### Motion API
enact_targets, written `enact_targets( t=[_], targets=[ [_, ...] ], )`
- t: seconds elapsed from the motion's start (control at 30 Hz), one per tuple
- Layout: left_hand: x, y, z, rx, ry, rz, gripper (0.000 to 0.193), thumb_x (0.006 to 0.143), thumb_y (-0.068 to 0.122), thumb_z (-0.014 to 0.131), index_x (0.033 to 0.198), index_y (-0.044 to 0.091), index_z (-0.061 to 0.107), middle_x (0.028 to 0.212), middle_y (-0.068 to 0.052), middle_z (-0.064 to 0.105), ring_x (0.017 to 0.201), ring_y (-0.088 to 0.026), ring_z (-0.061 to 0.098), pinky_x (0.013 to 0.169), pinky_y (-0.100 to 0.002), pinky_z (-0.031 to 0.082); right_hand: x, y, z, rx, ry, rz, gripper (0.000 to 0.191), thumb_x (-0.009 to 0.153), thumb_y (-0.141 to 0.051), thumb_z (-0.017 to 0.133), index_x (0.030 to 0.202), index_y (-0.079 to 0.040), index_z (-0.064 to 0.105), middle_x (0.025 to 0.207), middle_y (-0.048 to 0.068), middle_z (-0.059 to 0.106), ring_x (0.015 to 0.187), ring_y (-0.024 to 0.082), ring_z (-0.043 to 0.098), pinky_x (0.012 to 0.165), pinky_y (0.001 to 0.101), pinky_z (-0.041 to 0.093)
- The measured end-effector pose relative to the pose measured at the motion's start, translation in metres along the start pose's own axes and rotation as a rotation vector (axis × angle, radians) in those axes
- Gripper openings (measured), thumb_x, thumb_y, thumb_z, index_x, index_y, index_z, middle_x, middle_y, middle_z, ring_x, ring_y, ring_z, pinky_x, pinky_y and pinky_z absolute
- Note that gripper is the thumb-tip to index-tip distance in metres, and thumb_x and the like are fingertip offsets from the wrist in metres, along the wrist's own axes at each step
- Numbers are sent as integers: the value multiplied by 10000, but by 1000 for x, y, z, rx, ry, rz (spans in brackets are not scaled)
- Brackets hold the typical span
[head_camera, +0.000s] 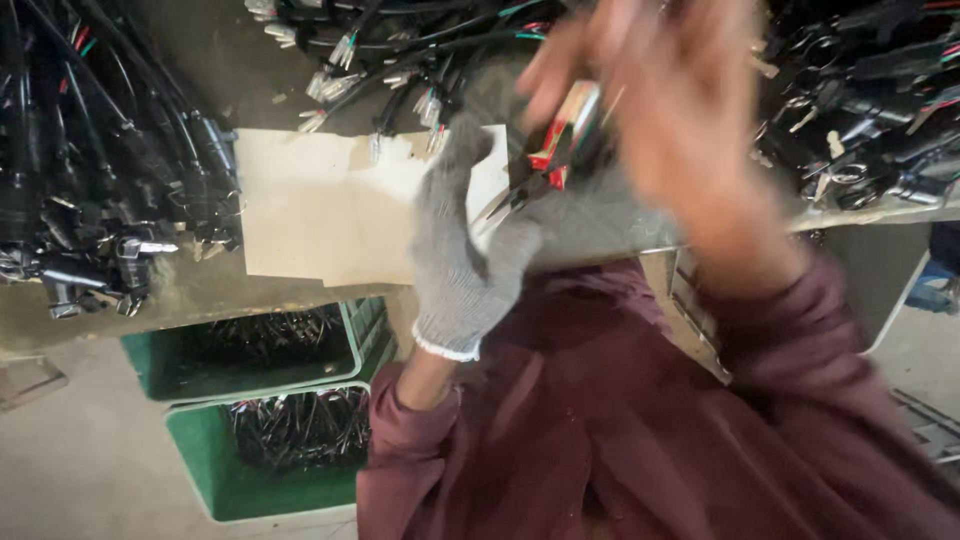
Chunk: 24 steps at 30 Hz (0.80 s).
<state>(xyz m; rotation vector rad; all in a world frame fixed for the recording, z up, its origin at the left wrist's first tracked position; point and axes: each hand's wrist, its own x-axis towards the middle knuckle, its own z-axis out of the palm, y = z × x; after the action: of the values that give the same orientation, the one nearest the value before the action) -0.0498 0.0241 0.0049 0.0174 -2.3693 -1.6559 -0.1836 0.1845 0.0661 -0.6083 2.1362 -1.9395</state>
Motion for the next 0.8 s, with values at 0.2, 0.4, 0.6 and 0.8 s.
enact_targets(
  t=[0.2,0.4,0.6,0.8],
  targets=[
    [0,15,15,-126,-177,-242,454,960,253,715,1325,17,584,1129,-143,699,1005,-285,678,898,-389,558,-51,40,34,620,117,144,531,1087,-169,493,1543,-134,223,1127,188,713,1259,280,657,1122,448,537],
    [-32,-3,19,-308,-155,-275,426,959,165,653,1310,-23,503,1071,-98,668,935,-174,662,784,-323,547,-66,69,34,570,-232,297,310,1145,-185,523,1352,45,539,1147,212,718,932,186,565,885,349,455],
    [-51,-16,22,-856,19,-460,255,1103,134,515,1327,19,552,1015,-41,553,836,-102,478,753,-236,419,-71,39,45,1044,-47,212,286,1145,-290,514,1111,-18,599,837,12,626,781,164,598,843,400,539],
    [-36,-10,18,-656,97,-233,285,1074,261,535,1225,21,554,1011,-86,565,861,-179,522,786,-293,450,-111,9,68,495,-379,-199,210,1110,-211,571,997,-35,595,914,106,683,732,260,667,686,399,543]
  ],
)
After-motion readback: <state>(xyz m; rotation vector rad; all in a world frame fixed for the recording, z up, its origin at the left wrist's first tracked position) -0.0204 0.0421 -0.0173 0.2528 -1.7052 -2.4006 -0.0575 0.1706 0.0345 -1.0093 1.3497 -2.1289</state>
